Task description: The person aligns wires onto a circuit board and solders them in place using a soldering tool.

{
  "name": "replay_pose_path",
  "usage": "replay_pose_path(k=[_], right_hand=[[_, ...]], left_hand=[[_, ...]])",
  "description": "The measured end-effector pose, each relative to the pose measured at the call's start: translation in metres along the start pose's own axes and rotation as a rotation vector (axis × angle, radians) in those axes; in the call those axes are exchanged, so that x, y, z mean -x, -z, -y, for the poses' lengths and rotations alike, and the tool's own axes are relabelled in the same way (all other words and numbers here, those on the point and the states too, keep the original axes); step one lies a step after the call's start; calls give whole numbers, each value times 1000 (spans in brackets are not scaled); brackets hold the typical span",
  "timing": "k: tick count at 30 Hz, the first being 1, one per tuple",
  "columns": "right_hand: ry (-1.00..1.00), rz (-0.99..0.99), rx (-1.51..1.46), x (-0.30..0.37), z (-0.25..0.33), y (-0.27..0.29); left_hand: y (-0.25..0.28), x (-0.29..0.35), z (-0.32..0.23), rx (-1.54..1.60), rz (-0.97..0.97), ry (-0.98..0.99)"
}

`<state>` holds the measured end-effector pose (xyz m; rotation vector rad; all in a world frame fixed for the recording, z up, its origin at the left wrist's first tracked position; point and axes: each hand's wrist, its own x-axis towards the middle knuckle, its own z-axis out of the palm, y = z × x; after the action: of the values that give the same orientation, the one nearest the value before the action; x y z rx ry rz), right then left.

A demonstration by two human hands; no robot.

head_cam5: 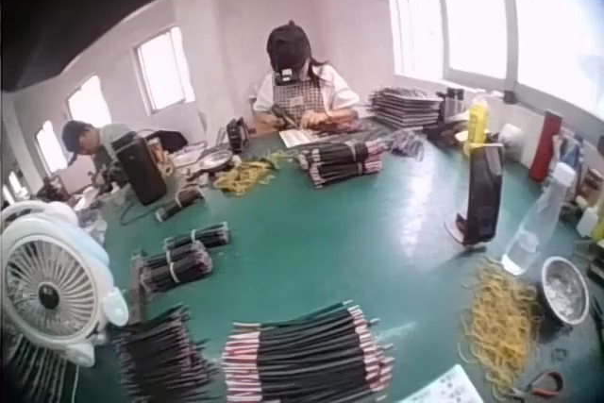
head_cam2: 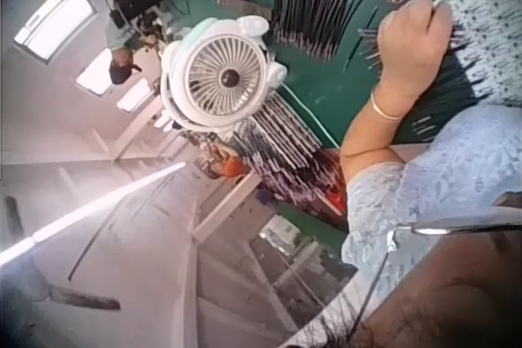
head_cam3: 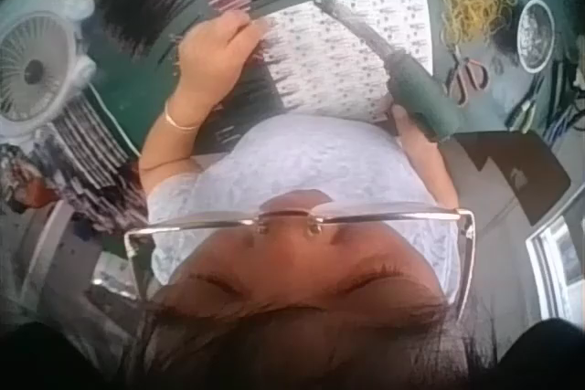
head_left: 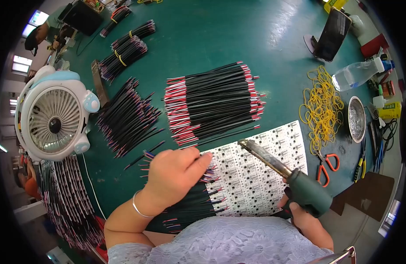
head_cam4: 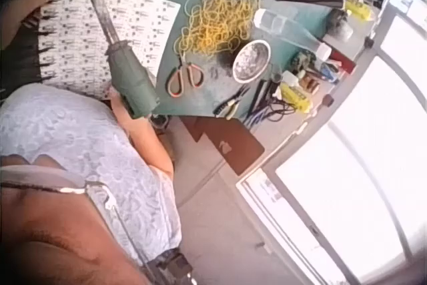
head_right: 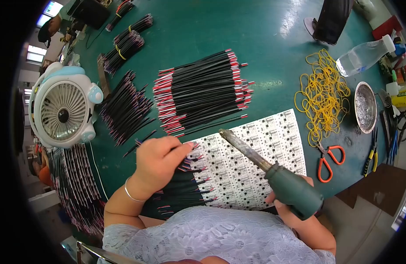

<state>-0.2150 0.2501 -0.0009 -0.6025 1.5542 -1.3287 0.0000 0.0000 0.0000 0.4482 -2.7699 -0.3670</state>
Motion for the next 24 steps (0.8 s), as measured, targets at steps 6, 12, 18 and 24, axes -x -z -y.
replay_pose_path(k=[6, 12, 18, 24], right_hand=[[304, 190, 600, -4, -18, -2], [419, 198, 859, -5, -6, -13], [505, 200, 931, -13, 7, -23], [220, 136, 800, -5, -4, -20]], left_hand=[[-21, 9, 2, 38, -55, -24], [-21, 7, 5, 59, -37, 12], [-21, 8, 8, 94, -42, 6], [-22, 7, 9, 106, -35, 1]])
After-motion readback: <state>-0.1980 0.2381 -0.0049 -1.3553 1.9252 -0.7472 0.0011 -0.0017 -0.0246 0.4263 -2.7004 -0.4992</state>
